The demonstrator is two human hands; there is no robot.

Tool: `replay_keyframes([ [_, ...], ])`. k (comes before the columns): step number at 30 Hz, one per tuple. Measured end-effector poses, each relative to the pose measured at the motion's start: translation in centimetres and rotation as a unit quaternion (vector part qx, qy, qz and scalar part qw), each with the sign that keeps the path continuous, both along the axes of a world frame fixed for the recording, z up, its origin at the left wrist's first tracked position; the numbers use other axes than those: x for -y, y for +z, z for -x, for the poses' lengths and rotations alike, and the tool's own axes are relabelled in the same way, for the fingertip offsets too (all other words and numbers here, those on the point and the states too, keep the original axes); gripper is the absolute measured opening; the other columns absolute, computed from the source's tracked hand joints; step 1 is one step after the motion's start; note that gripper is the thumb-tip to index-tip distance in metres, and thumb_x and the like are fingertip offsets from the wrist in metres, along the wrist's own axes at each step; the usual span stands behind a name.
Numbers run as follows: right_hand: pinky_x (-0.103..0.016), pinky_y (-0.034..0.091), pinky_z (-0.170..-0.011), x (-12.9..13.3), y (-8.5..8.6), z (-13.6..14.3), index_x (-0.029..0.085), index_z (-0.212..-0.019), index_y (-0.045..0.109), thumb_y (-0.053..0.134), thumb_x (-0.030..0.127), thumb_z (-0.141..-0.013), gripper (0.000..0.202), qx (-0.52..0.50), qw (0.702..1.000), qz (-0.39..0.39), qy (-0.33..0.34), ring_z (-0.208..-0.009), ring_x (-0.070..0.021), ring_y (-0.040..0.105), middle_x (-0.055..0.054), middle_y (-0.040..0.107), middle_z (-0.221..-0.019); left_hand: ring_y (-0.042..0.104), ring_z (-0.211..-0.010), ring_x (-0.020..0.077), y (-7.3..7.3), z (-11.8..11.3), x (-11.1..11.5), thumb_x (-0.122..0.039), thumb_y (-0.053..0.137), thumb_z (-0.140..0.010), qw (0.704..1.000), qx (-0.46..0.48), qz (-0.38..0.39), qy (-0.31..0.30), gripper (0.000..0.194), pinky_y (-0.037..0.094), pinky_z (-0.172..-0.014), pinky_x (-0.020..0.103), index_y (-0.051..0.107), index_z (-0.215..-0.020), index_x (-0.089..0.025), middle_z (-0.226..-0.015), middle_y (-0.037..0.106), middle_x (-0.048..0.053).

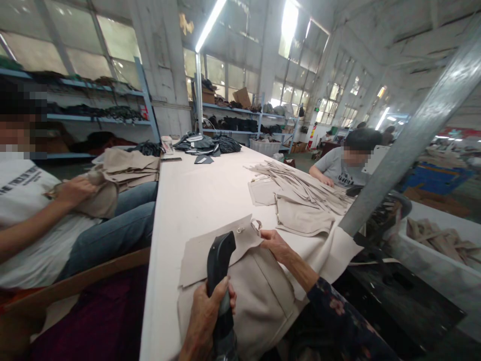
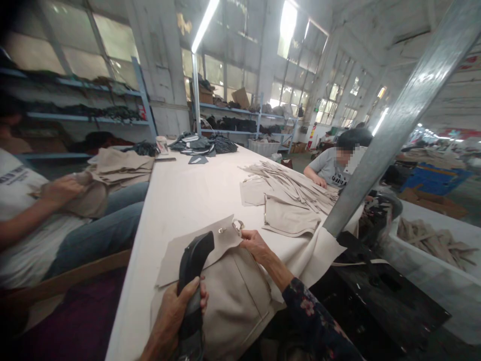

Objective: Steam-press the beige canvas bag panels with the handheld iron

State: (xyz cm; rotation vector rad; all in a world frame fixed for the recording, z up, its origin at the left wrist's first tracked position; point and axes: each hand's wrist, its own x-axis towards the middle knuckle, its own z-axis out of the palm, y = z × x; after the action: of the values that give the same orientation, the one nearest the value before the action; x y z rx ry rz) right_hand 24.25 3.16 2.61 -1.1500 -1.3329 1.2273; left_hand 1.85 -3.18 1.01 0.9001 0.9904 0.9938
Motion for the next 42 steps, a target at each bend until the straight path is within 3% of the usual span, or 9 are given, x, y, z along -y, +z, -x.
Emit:
replay_keyframes([
  [7,-0.023,0.041,-0.054,2.3,1.5,1.0,0.01,-0.08,0.071,0.078,0.035,-0.064,0.03,-0.069,0.996,-0.019,0.056,-0.055,-0.0128,0.054,0.0,0.061,-0.062,0.05,-0.04,0.0116,1.6,-1.0,1.6,-0.048,0.067,-0.069,1.0,-0.002,-0.015,-0.023,0.038,0.04,-0.039,0.022,0.057,-0.077,-0.012,-0.051,0.057,0.001],
  [10,-0.022,0.04,-0.053,3.3,1.6,1.2,0.009,-0.078,0.072,0.079,0.034,-0.064,0.03,-0.082,0.994,-0.019,0.066,-0.054,-0.0117,0.053,0.0,0.06,-0.061,0.051,-0.041,0.0121,2.1,-1.2,1.7,-0.048,0.068,-0.068,1.0,-0.003,-0.019,-0.001,0.039,0.041,-0.04,0.022,0.057,-0.076,-0.012,-0.051,0.057,0.002],
  [13,-0.021,0.04,-0.053,3.9,1.2,1.4,0.01,-0.079,0.072,0.079,0.033,-0.064,0.028,-0.094,0.994,-0.023,0.054,-0.053,-0.0108,0.052,0.001,0.06,-0.06,0.052,-0.042,0.0126,2.2,-0.9,2.1,-0.046,0.069,-0.066,0.999,0.005,-0.008,0.036,0.039,0.041,-0.04,0.022,0.058,-0.08,-0.012,-0.053,0.059,0.002],
  [20,-0.024,0.044,-0.055,4.2,0.9,1.9,0.01,-0.082,0.072,0.077,0.04,-0.067,0.034,-0.106,0.994,-0.013,0.039,-0.056,-0.0144,0.057,-0.002,0.062,-0.062,0.05,-0.041,0.0124,2.0,-0.3,4.4,-0.046,0.069,-0.066,0.999,-0.025,0.001,0.025,0.035,0.04,-0.04,0.022,0.056,-0.07,-0.014,-0.049,0.057,0.002],
  [24,-0.026,0.044,-0.055,5.1,1.7,2.7,0.01,-0.08,0.072,0.076,0.042,-0.065,0.035,-0.088,0.994,-0.009,0.058,-0.056,-0.0153,0.057,-0.003,0.061,-0.062,0.052,-0.043,0.0128,1.8,-0.7,4.6,-0.046,0.068,-0.068,0.999,-0.031,-0.013,0.004,0.035,0.041,-0.042,0.023,0.058,-0.071,-0.012,-0.052,0.058,0.002],
  [28,-0.025,0.042,-0.052,6.6,3.0,3.0,0.009,-0.072,0.07,0.074,0.041,-0.066,0.033,-0.042,0.997,-0.034,0.057,-0.054,-0.0144,0.053,-0.002,0.057,-0.058,0.052,-0.042,0.0131,2.1,-0.5,4.5,-0.048,0.07,-0.065,0.998,-0.017,-0.009,0.052,0.038,0.041,-0.041,0.022,0.058,-0.068,-0.012,-0.05,0.058,0.003],
  [32,-0.023,0.036,-0.051,7.0,4.9,2.4,0.011,-0.064,0.065,0.065,0.037,-0.072,0.027,0.037,0.993,-0.11,0.013,-0.057,-0.0135,0.048,-0.002,0.053,-0.062,0.051,-0.042,0.0137,2.9,0.4,5.1,-0.048,0.072,-0.061,0.996,0.0,0.0,0.088,0.038,0.041,-0.04,0.023,0.059,-0.068,-0.012,-0.05,0.057,0.003],
  [38,-0.023,0.028,-0.048,4.9,9.3,0.6,0.014,-0.055,0.052,0.049,0.02,-0.073,0.019,0.19,0.942,-0.265,-0.083,-0.052,-0.0111,0.038,0.001,0.041,-0.056,0.052,-0.043,0.0148,3.8,1.1,6.4,-0.053,0.071,-0.061,0.996,-0.026,-0.032,0.077,0.044,0.042,-0.042,0.024,0.061,-0.072,-0.012,-0.05,0.058,0.003],
  [42,-0.027,0.034,-0.058,4.4,10.8,0.2,0.014,-0.057,0.056,0.043,0.011,-0.071,0.02,0.305,0.855,-0.388,-0.156,-0.062,-0.015,0.042,-0.002,0.042,-0.062,0.05,-0.04,0.0145,4.3,1.0,6.9,-0.055,0.073,-0.057,0.997,-0.015,-0.017,0.073,0.047,0.041,-0.04,0.024,0.061,-0.073,-0.012,-0.047,0.056,0.002],
])
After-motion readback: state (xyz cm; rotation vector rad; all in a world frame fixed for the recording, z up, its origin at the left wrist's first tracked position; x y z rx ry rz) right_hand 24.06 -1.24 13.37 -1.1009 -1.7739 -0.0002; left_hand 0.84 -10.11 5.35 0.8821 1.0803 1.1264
